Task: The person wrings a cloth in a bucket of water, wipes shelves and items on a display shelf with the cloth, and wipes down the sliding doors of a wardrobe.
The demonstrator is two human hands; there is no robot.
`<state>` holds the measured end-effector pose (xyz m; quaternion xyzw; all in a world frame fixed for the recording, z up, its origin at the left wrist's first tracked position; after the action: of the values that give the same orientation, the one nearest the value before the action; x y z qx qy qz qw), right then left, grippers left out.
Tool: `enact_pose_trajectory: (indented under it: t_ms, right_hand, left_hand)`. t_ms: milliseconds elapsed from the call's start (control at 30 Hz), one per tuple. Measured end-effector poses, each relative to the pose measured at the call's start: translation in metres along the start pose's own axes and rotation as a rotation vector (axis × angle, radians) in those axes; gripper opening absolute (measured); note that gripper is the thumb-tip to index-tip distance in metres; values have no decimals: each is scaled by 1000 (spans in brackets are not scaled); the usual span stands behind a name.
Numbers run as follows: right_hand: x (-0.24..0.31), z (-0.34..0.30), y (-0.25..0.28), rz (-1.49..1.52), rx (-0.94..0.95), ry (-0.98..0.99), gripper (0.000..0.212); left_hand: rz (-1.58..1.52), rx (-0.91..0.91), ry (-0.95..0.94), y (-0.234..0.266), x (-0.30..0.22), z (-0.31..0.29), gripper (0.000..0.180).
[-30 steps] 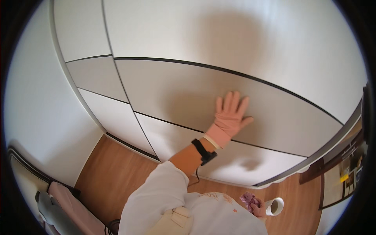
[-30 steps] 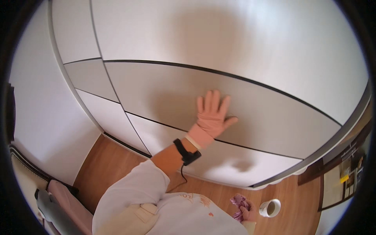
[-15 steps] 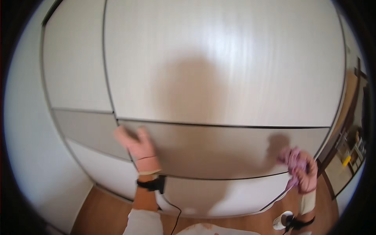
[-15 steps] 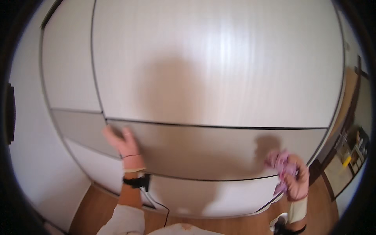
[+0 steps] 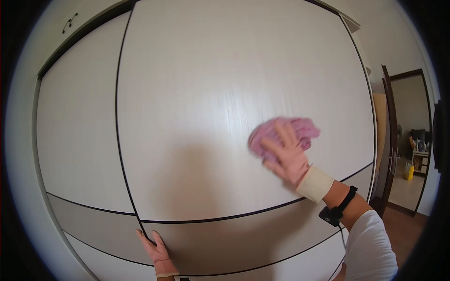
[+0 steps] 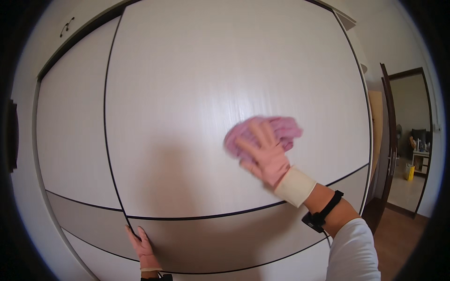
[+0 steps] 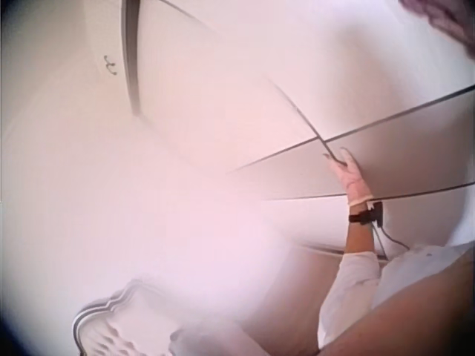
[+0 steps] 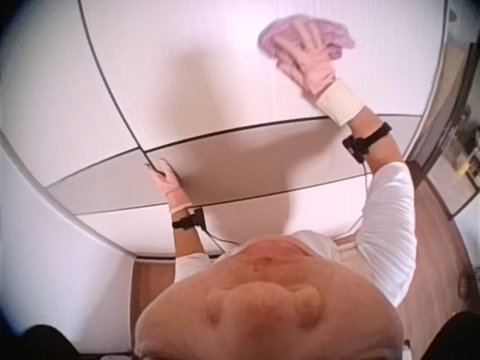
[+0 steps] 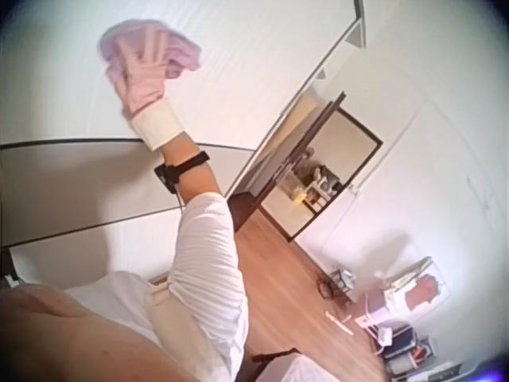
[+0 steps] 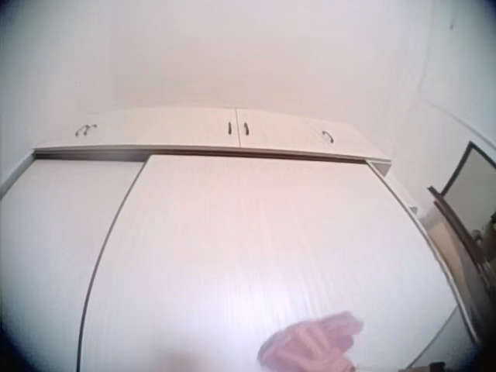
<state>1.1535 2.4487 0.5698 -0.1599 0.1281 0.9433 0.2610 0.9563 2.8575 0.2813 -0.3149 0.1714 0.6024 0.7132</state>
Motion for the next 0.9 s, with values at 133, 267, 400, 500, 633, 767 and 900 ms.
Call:
enact_pose_trajectory:
  t_ms: [133,267,400,500,633,767,900]
  right_hand:
    - [3,39,10,-7,-11,199,46]
    - [-122,126,39,-171,-315,-182,55]
    - [-173,225,37,-255,-347,-354,62]
    - [-38,257,-3,-183,-382,-82,54]
    - [162,214,-66,182,-119,677,43]
    - [192,201,-113,110,290,537,39]
    - [115,298,-53,256,4,325,34]
  left_hand:
    - [130,46,16,7,7,2,72]
    - [79,12,-50,1,-13,2,72]
    - [68,24,-88,-8,-20,1,66]
    - [148,0,-90,6,-19,0,62]
    - [176,-54,-86,7,-16,-4,61]
    - [170,-61,-48,0,-8,-2,60]
    - [127,-94,-34,9,-9,-4,61]
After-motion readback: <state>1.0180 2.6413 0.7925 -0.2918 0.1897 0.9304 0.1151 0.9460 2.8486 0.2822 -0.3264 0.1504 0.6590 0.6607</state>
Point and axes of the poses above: each hand's wrist, its own z-axis towards the middle knuckle, its own y-axis out of the back of the hand, x = y × z, the point moved 8 cm from there along z, towards the middle knuckle, and after that the axes turned 5 degrees about -y, right-handed, at the moved point
